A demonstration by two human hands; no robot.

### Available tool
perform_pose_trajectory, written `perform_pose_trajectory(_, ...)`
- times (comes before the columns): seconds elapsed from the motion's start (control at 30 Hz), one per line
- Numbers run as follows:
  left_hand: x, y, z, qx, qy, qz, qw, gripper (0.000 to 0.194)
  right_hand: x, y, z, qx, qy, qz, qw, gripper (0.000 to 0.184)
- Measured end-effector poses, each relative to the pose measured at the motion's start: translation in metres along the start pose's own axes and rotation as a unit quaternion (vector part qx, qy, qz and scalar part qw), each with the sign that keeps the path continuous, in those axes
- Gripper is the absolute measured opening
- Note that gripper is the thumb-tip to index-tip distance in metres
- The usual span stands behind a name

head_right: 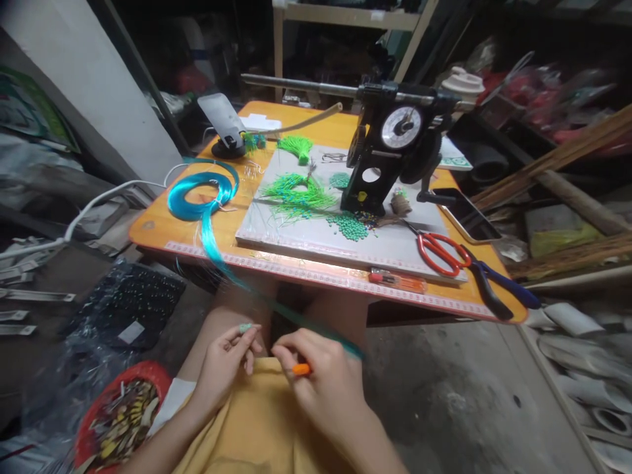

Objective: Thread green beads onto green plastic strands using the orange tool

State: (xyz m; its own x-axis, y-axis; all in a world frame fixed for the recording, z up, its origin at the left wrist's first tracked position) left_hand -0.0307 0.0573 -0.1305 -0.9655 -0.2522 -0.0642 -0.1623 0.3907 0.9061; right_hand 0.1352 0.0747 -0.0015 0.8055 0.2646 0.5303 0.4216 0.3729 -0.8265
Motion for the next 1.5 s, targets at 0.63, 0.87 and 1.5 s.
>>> perform_pose_trajectory(0.63, 0.029, 0.031, 0.02, -0.055, 0.038, -0.037, 0.997, 0.058, -0.029, 0.016, -0.005, -0.022, 0.006, -0.007, 1.0, 0.018)
perform_pose_trajectory(0.87, 0.023, 0.042, 0.027, -0.058, 0.024, -0.02, 0.998, 0.038, -0.029, 0.014, -0.003, -0.023, 0.002, -0.005, 1.0, 0.018)
perform_pose_trajectory(1.5, 0.052, 0.046, 0.002, -0.016, -0.001, -0.136, 0.991, 0.04, 0.011, 0.115, -0.075, -0.386, -0.014, 0.296, 0.874, 0.054)
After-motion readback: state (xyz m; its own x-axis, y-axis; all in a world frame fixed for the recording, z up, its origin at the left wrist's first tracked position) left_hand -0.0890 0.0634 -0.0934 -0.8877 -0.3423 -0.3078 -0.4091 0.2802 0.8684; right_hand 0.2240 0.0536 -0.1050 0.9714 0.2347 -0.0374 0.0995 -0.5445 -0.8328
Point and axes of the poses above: each hand's wrist, its own z-axis towards the middle knuckle, its own x-axis out of the back of the hand, y = z × x, the point moved 8 cm from there along z, towards the middle knuckle, and after that the axes turned 5 degrees about z, right-handed, at the moved point
